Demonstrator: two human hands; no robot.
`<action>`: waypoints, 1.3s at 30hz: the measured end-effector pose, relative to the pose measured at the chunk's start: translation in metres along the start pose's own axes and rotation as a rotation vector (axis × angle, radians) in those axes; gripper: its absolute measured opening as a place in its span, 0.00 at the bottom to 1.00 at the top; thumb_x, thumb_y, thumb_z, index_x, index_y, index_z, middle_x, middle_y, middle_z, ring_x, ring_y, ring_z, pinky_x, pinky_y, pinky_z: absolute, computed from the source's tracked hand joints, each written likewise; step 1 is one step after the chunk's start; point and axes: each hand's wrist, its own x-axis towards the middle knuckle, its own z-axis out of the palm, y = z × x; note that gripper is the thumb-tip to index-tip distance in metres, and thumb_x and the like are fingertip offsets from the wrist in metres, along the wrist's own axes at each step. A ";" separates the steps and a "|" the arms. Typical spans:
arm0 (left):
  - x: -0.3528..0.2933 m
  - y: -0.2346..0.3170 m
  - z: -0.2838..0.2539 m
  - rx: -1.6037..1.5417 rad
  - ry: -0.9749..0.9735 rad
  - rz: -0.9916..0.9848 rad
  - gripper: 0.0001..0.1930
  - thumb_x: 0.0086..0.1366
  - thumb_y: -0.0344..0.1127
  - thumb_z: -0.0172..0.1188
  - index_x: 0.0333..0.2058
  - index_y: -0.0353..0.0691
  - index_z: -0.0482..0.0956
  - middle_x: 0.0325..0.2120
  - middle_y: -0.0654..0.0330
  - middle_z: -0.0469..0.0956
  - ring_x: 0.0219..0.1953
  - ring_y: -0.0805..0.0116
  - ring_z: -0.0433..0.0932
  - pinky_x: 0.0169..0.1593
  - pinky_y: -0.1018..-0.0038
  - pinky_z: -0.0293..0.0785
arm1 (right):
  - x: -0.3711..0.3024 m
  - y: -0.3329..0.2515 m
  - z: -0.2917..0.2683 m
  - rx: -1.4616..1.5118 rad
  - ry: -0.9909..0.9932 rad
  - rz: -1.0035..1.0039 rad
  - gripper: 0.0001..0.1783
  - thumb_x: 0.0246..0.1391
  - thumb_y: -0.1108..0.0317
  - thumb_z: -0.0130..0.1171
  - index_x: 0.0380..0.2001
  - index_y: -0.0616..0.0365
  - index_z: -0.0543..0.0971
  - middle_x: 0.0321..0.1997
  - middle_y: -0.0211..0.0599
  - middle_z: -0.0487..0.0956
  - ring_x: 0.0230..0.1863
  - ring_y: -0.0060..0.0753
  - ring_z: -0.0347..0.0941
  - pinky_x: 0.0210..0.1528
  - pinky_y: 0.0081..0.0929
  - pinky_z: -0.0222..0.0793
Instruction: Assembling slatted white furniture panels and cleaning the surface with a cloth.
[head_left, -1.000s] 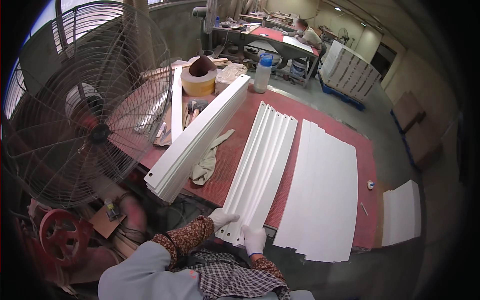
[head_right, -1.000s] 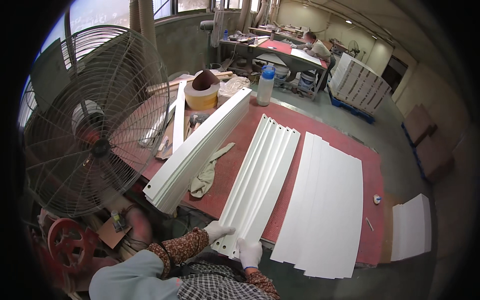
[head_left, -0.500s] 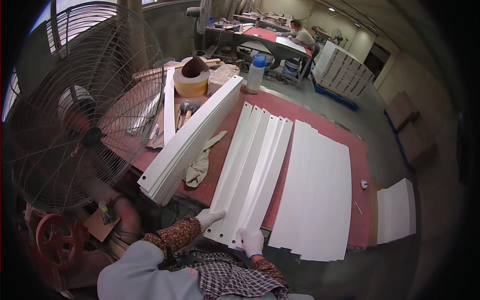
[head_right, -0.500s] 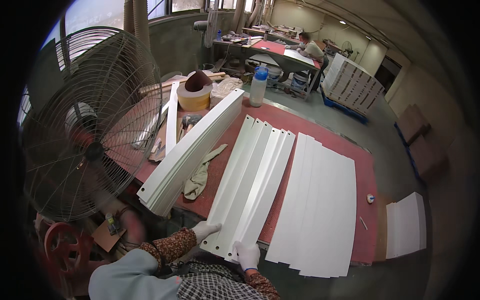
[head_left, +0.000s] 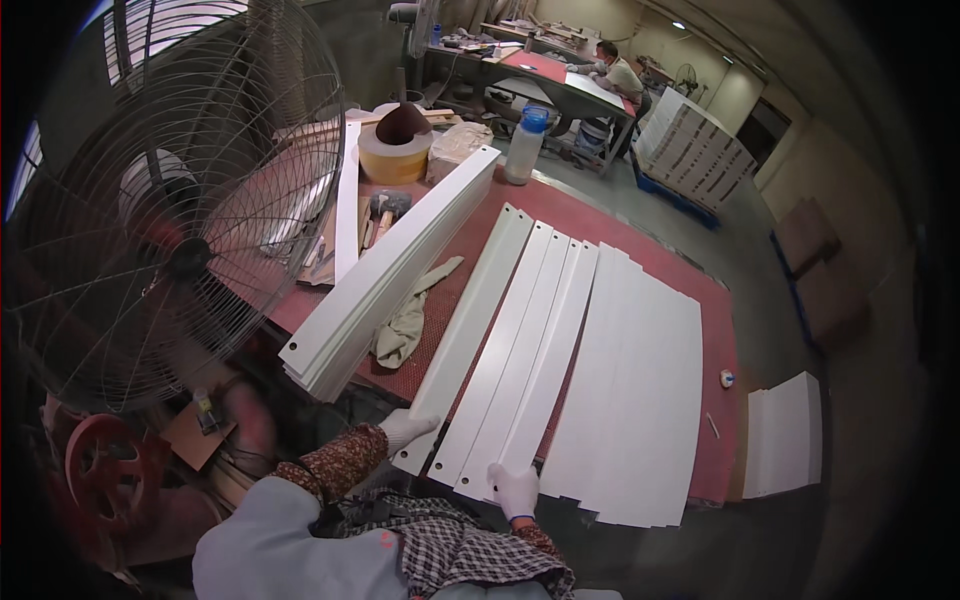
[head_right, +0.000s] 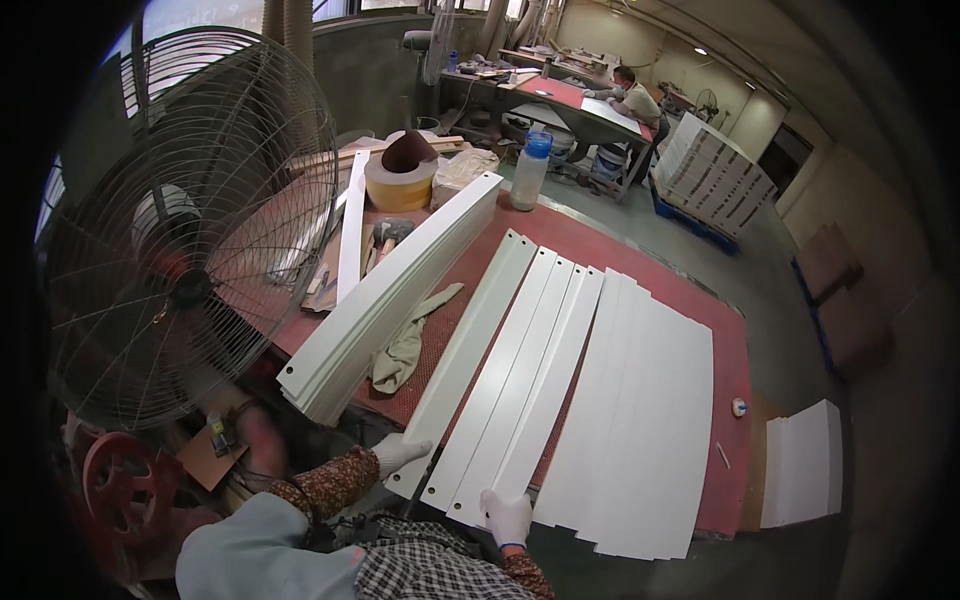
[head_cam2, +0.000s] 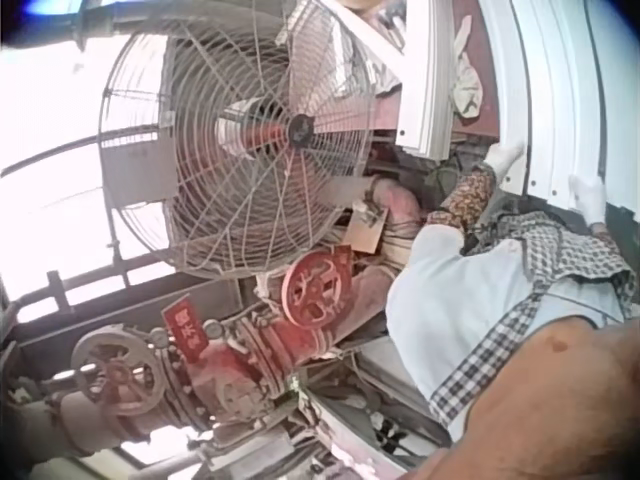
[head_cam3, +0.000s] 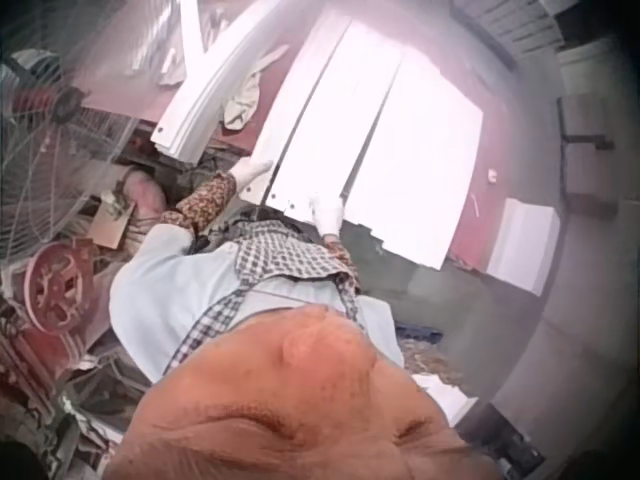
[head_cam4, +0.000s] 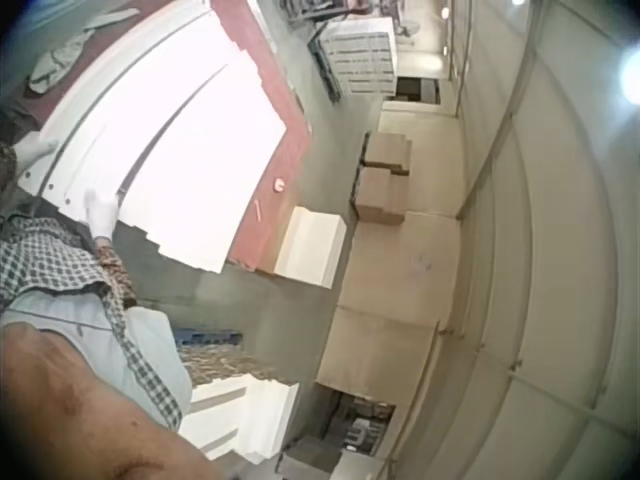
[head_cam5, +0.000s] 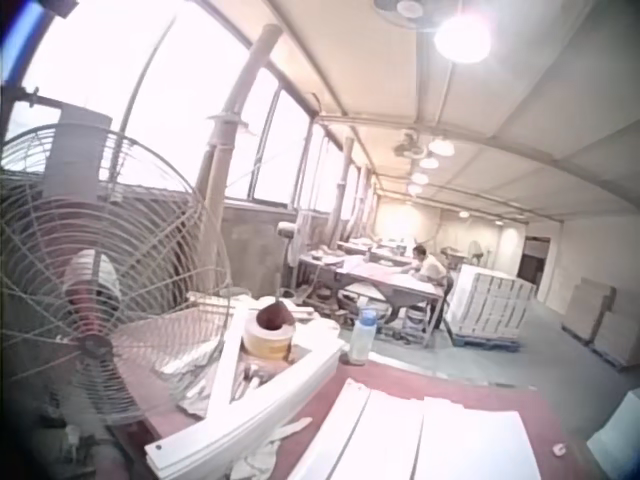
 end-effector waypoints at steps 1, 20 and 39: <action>0.003 -0.003 0.001 -0.031 -0.048 0.004 0.30 0.68 0.53 0.61 0.59 0.34 0.75 0.51 0.53 0.80 0.51 0.65 0.79 0.55 0.69 0.74 | 0.005 0.011 0.004 0.000 0.005 0.000 0.28 0.35 0.54 0.69 0.31 0.72 0.79 0.31 0.52 0.83 0.36 0.53 0.81 0.43 0.40 0.75; -0.018 0.026 -0.022 0.132 0.195 0.039 0.24 0.64 0.45 0.59 0.48 0.28 0.81 0.40 0.47 0.84 0.44 0.58 0.84 0.51 0.67 0.76 | -0.010 0.014 -0.007 0.003 0.148 0.035 0.27 0.39 0.59 0.70 0.40 0.68 0.77 0.38 0.52 0.84 0.42 0.52 0.82 0.47 0.41 0.76; -0.022 0.026 -0.045 0.043 0.092 -0.005 0.14 0.60 0.36 0.66 0.39 0.31 0.81 0.30 0.58 0.83 0.33 0.69 0.81 0.41 0.72 0.77 | -0.024 0.019 -0.012 -0.083 0.145 0.042 0.26 0.41 0.66 0.66 0.46 0.65 0.74 0.33 0.43 0.83 0.36 0.41 0.82 0.42 0.36 0.78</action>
